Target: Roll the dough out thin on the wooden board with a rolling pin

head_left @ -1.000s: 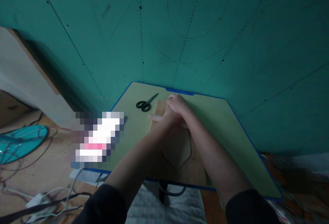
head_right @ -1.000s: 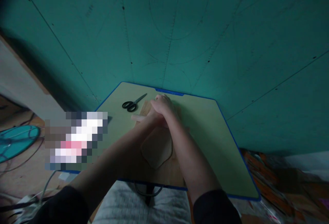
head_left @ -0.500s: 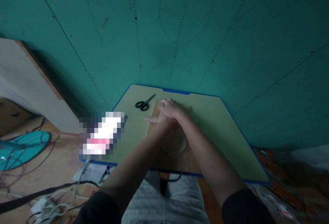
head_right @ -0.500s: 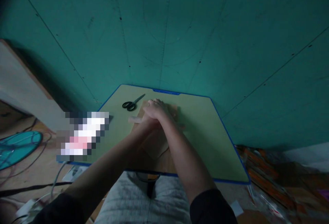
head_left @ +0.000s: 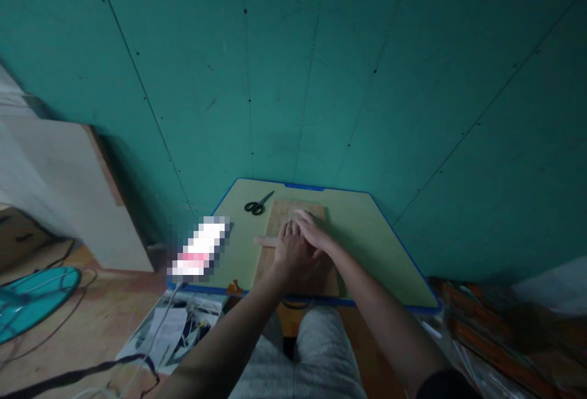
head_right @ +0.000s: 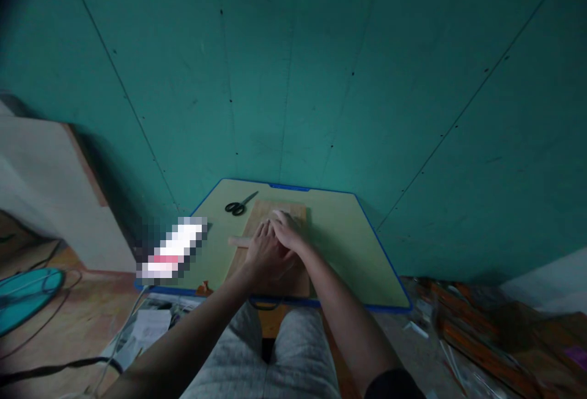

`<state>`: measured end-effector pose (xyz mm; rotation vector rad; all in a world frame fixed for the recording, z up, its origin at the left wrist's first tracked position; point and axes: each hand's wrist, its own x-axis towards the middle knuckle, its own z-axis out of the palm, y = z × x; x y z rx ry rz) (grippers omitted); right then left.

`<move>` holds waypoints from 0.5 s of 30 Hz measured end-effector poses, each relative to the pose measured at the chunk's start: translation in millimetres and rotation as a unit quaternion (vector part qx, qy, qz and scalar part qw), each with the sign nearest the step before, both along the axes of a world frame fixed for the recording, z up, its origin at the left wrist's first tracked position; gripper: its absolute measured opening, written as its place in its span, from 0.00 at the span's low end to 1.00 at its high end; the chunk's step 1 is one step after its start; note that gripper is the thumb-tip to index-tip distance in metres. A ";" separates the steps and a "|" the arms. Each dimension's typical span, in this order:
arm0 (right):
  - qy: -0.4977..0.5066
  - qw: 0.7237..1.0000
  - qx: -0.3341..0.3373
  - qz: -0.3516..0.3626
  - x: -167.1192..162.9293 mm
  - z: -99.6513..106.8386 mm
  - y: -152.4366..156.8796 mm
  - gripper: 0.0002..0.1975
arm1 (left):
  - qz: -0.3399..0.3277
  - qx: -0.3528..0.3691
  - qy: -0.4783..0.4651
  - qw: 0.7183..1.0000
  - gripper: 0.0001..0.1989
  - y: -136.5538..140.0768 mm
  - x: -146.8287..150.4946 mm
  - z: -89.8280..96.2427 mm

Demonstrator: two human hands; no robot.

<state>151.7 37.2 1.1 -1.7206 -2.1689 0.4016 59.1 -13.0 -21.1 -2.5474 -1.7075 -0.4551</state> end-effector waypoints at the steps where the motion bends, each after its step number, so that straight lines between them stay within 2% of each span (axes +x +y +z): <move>1: -0.027 1.000 0.013 0.000 7.2 -1.4 -4.0 0.22 | -0.003 0.011 -0.003 1.000 0.39 -8.0 -3.0 -1.2; 3: -0.048 0.998 0.028 0.012 18.6 -4.3 -12.8 0.23 | -0.021 0.019 -0.016 0.999 0.40 -20.3 -10.0 -1.9; 4: -0.062 0.997 0.041 -0.010 21.8 -5.9 -17.4 0.23 | -0.039 0.013 -0.024 0.999 0.38 -23.8 -14.3 -0.5; 7: -0.086 0.993 0.066 -0.045 21.3 -9.9 -29.6 0.25 | -0.074 -0.037 -0.056 0.995 0.21 -20.9 -29.9 11.2; 8: -0.095 0.992 0.071 -0.042 18.8 -10.6 -33.0 0.25 | -0.059 -0.054 -0.070 0.994 0.18 -15.8 -35.0 16.7; 11: -0.124 0.988 0.085 -0.040 10.5 -10.1 -40.9 0.26 | 0.041 -0.084 -0.092 0.991 0.17 4.0 -45.2 29.7; 15: -0.138 0.986 0.072 -0.063 5.7 -9.4 -50.7 0.28 | 0.093 -0.092 -0.044 0.990 0.18 14.8 -44.8 26.5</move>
